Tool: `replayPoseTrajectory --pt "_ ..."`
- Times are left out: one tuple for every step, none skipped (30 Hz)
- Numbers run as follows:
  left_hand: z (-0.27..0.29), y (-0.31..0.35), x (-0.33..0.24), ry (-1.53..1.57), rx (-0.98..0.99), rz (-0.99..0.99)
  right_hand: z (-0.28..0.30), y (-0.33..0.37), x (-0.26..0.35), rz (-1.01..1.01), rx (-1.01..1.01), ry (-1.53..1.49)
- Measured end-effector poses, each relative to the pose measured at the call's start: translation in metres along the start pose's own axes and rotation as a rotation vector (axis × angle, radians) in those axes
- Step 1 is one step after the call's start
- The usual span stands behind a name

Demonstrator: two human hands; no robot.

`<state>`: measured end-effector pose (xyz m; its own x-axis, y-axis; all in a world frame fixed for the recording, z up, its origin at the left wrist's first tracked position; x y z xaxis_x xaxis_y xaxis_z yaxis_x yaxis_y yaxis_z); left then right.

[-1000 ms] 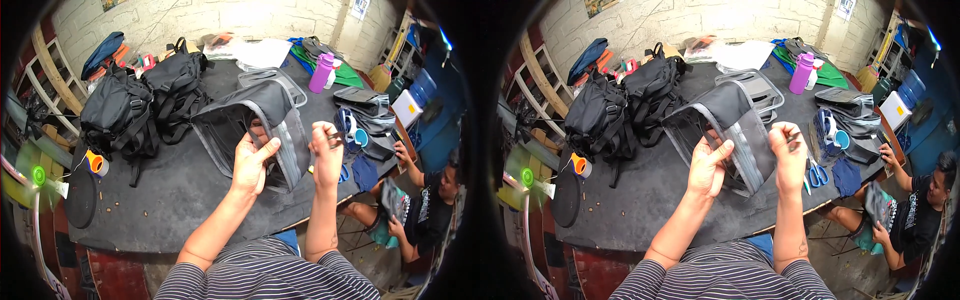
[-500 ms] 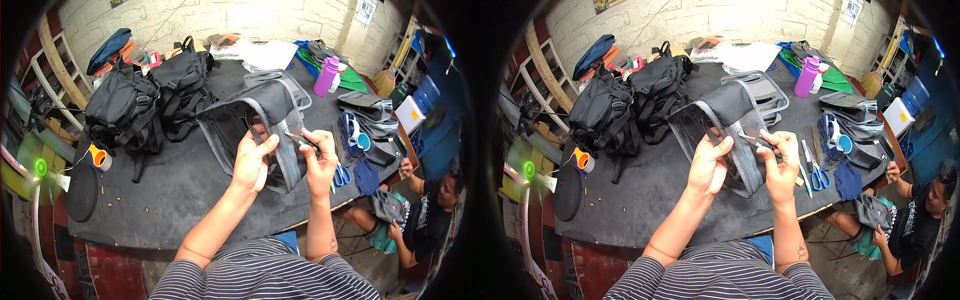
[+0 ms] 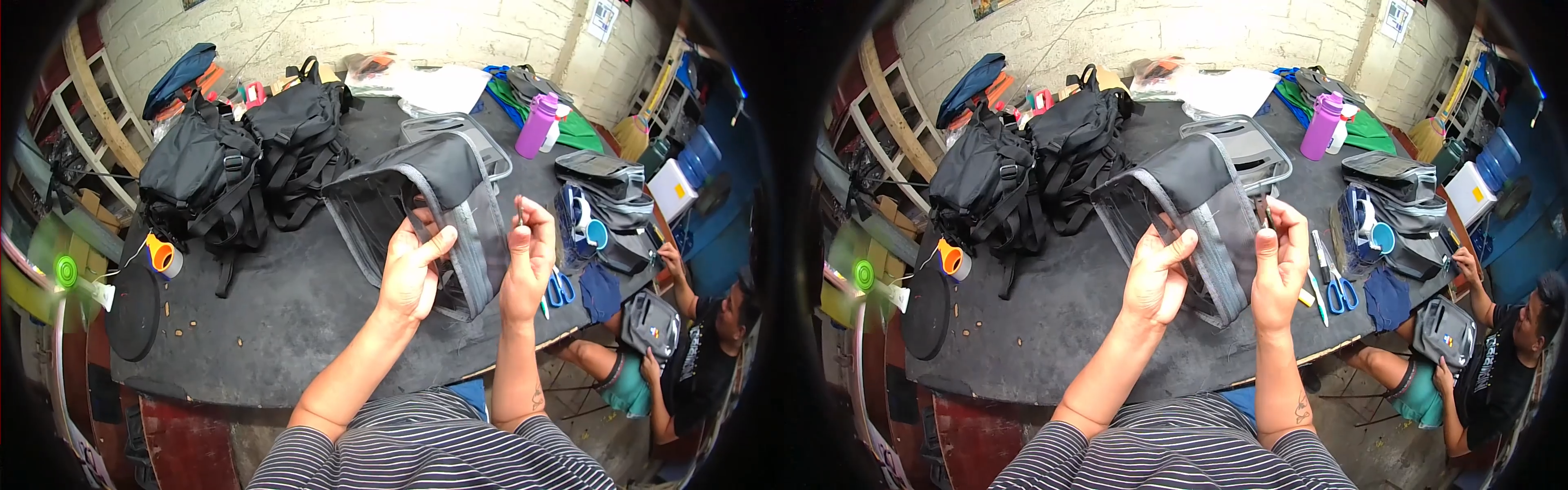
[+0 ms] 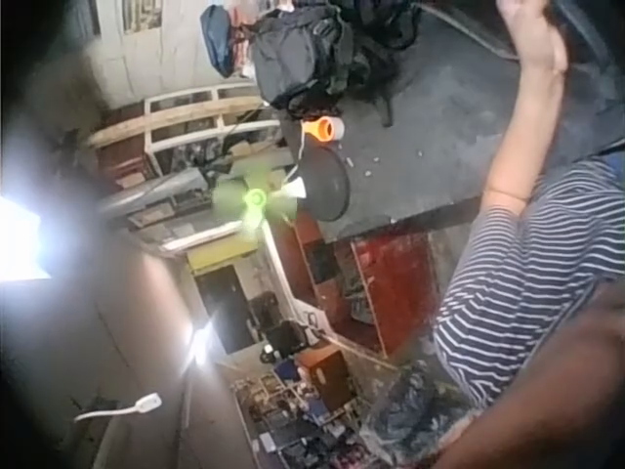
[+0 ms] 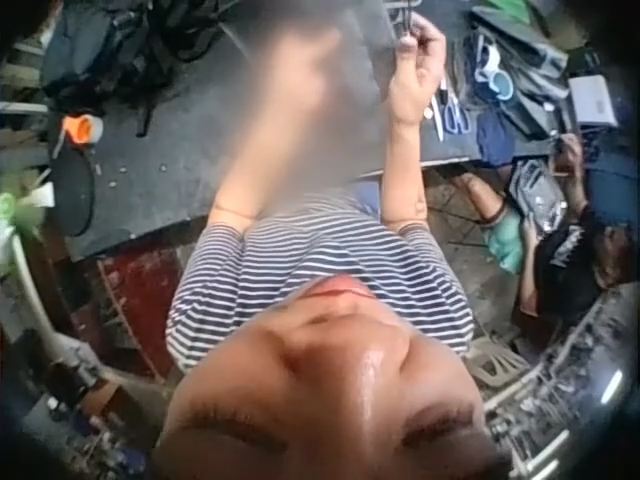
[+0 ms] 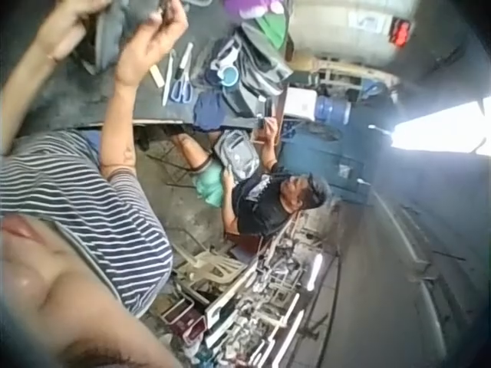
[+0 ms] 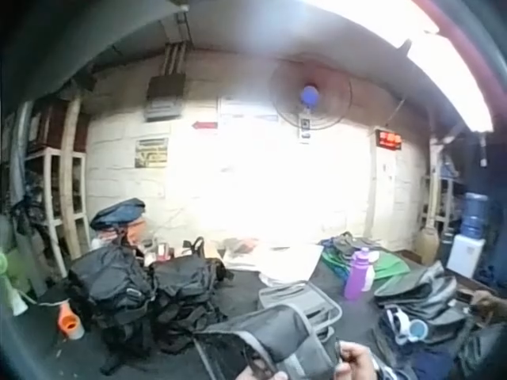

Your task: Inspecting and trimming loose threads from textile bags using a brush, snips, and a lighter to singe ends.

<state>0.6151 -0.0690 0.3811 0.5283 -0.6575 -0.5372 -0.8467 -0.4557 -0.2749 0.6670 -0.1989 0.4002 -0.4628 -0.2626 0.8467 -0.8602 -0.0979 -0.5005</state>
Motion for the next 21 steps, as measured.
replayPoseTrajectory --pt "-0.002 0.000 -0.001 -0.016 -0.005 -0.002 -0.001 -0.002 0.003 -0.002 0.011 0.001" --pt "-0.003 0.001 -0.001 -0.032 -0.011 -0.004 -0.010 -0.001 0.018 -0.037 0.068 0.012" --pt "-0.004 0.002 -0.001 -0.032 -0.011 0.000 -0.005 -0.003 0.013 -0.132 0.141 0.149" --pt "-0.004 0.003 0.001 -0.050 -0.012 0.012 -0.011 -0.004 0.017 -0.132 0.140 0.208" --pt "-0.007 0.004 0.003 -0.066 -0.006 0.026 -0.015 -0.006 0.015 -0.043 0.119 0.154" --pt "-0.009 0.006 0.005 -0.096 -0.016 0.027 -0.013 -0.008 0.014 0.011 0.096 0.198" --pt "-0.010 0.007 0.008 -0.092 -0.010 0.031 -0.010 -0.010 0.013 0.064 0.072 0.243" --pt "-0.007 0.008 0.010 -0.104 0.004 0.042 -0.010 -0.010 0.009 0.038 0.074 0.232" --pt "-0.005 0.008 0.011 -0.115 0.017 0.053 -0.009 -0.009 0.006 0.039 0.074 0.233" --pt "-0.005 0.007 0.012 -0.114 0.017 0.052 -0.006 -0.008 0.004 0.011 0.032 0.105" --pt "-0.004 0.008 0.012 -0.121 0.005 0.041 -0.003 -0.007 0.002 -0.019 -0.009 -0.023" --pt "-0.004 0.008 0.012 -0.129 -0.006 0.030 0.005 -0.010 0.001 -0.143 0.034 -0.300" --pt "-0.006 0.008 0.010 -0.127 -0.009 0.030 0.012 -0.015 0.000 -0.216 0.094 -0.530" --pt "-0.008 0.006 0.006 -0.096 -0.017 0.018 0.014 -0.016 0.005 -0.236 0.139 -0.530" --pt "-0.009 0.005 0.004 -0.064 -0.025 0.006 0.015 -0.017 0.009 -0.257 0.184 -0.529" --pt "-0.005 0.005 0.005 -0.057 -0.020 0.009 0.020 -0.013 0.006 -0.251 0.277 -0.411" --pt "-0.006 0.005 0.005 -0.056 -0.019 0.008 0.021 -0.011 0.003 -0.238 0.219 -0.135" --pt "-0.007 0.004 0.005 -0.036 -0.021 0.005 0.023 -0.005 0.006 -0.180 0.182 0.132" --pt "-0.008 0.003 0.005 -0.015 -0.024 0.002 0.018 -0.004 0.010 0.028 0.093 0.351" --pt "-0.007 0.004 0.005 -0.016 -0.025 -0.001 0.020 -0.002 0.007 0.020 0.109 0.332" --pt "-0.006 0.003 0.005 -0.013 -0.012 -0.015 0.021 -0.001 0.004 0.012 0.126 0.314"
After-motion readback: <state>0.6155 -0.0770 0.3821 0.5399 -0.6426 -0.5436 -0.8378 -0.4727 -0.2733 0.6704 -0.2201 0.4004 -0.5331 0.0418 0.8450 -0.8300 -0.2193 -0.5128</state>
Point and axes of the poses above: each hand's wrist, its own y-axis away from the middle knuckle, its own z-axis out of the back of the hand, x = y × z, the point moved 3 cm from there along -y, towards the middle knuckle, and after that the axes turned 9 degrees about -z, right-handed, at the moved point
